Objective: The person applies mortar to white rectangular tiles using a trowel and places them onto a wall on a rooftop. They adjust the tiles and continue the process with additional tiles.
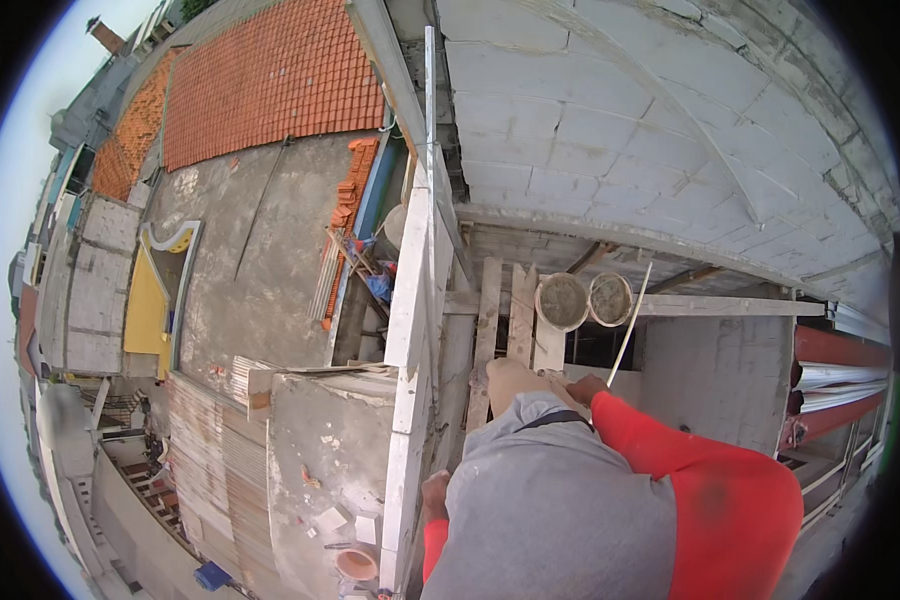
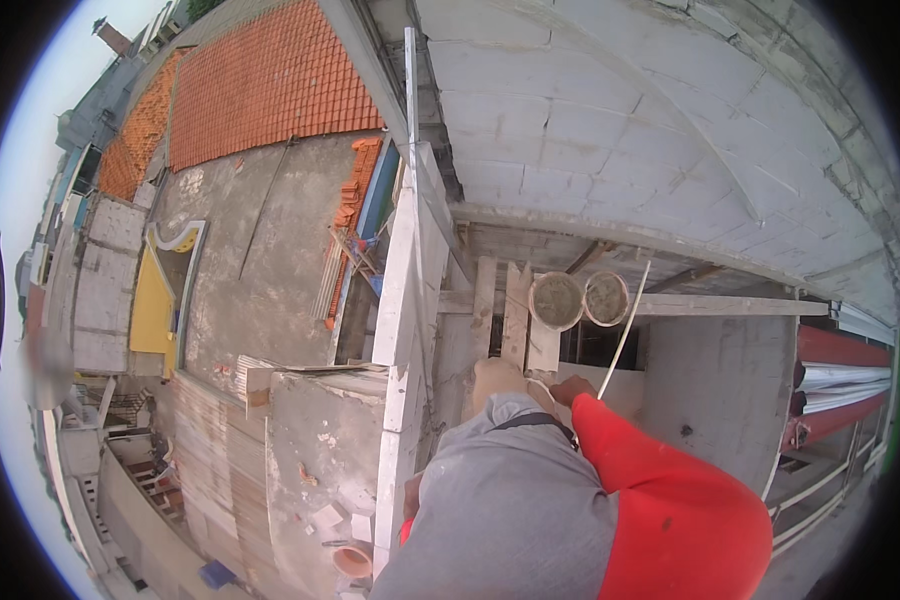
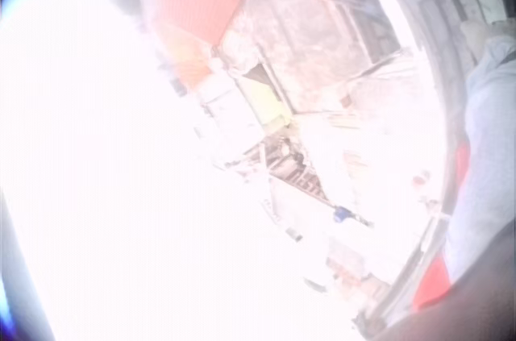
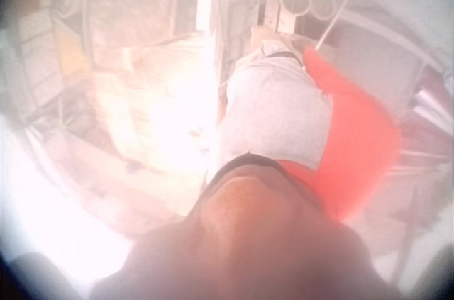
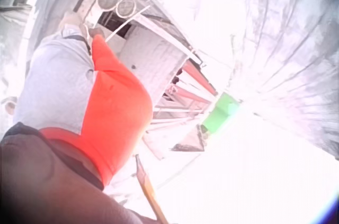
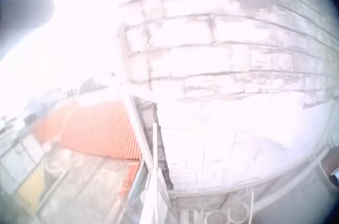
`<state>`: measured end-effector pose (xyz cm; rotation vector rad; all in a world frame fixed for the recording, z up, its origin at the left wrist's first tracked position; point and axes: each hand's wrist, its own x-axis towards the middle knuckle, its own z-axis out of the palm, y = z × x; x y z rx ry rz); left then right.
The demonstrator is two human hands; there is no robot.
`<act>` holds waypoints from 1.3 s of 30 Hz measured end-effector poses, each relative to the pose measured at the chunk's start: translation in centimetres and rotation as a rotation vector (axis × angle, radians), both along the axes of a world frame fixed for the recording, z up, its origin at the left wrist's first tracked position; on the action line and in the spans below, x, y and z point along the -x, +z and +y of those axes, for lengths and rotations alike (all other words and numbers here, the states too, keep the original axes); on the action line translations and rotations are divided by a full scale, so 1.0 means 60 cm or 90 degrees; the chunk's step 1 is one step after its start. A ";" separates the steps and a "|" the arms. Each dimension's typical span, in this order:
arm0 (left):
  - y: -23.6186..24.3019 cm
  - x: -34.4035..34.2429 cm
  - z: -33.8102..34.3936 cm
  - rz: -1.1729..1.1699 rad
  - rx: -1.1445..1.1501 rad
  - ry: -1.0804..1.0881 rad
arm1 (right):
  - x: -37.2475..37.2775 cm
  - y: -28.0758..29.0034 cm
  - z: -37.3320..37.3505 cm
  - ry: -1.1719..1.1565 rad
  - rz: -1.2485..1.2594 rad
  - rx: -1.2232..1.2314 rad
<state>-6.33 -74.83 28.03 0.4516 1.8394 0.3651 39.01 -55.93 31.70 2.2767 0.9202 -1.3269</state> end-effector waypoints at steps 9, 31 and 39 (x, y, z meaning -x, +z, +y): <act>-0.015 -0.019 0.011 0.086 -0.060 -0.216 | -0.009 -0.016 0.046 0.067 -0.031 0.045; -0.062 -0.196 -0.075 -0.028 -0.024 0.811 | 0.073 0.041 0.416 0.712 0.119 -0.200; -0.143 -0.299 -0.180 0.112 -0.084 0.705 | 0.432 0.221 0.377 0.883 0.429 -0.173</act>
